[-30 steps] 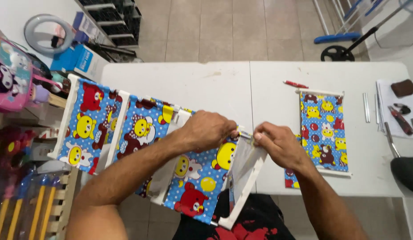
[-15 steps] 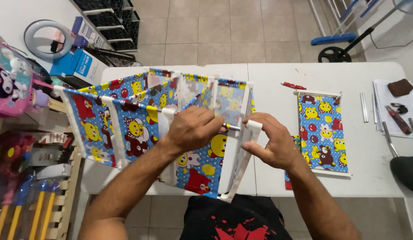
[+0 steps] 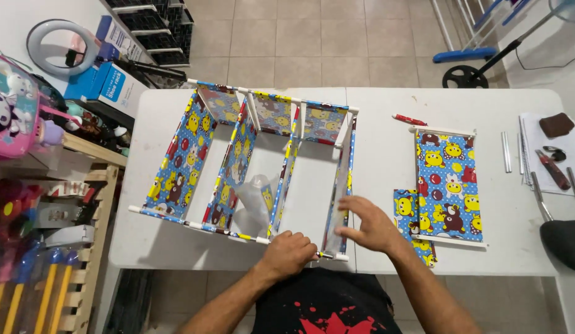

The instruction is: Disassembling a multi-tier fabric and metal rod storage rack by pulling apart the components on a table.

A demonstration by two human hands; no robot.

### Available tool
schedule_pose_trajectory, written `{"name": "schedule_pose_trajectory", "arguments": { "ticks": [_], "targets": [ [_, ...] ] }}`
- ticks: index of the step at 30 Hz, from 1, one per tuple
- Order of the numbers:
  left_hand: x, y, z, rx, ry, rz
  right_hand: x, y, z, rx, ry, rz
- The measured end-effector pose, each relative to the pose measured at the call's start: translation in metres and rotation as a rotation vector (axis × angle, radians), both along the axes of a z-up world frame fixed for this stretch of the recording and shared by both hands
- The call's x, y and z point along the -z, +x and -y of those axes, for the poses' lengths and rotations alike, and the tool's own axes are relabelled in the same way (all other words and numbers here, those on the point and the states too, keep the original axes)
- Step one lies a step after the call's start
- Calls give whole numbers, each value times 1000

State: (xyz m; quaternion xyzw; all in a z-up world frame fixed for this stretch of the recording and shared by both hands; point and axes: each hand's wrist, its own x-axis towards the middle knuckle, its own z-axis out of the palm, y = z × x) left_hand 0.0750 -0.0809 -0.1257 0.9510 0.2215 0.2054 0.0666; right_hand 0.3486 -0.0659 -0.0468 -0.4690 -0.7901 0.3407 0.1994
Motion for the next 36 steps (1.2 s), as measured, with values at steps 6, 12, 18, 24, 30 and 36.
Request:
{"name": "schedule_pose_trajectory", "arguments": {
  "ticks": [6, 12, 18, 24, 30, 36],
  "targets": [
    [17, 11, 10, 26, -371, -287, -10, -35, -36, 806, -617, 212],
    [-17, 8, -34, -101, -435, -64, 74, -33, -30, 768, -563, 76],
    [-72, 0, -118, -393, -191, 176, 62, -42, 9, 729, -384, -51],
    [-161, 40, -180, -347, 115, 286, 47, -50, 28, 766, -83, -38],
    [-142, 90, -227, -254, 418, 165, 63, -43, 22, 872, 95, -85],
    [-162, 86, -164, -44, 415, 131, 30, -39, 23, 839, 87, -112]
  ]
}}
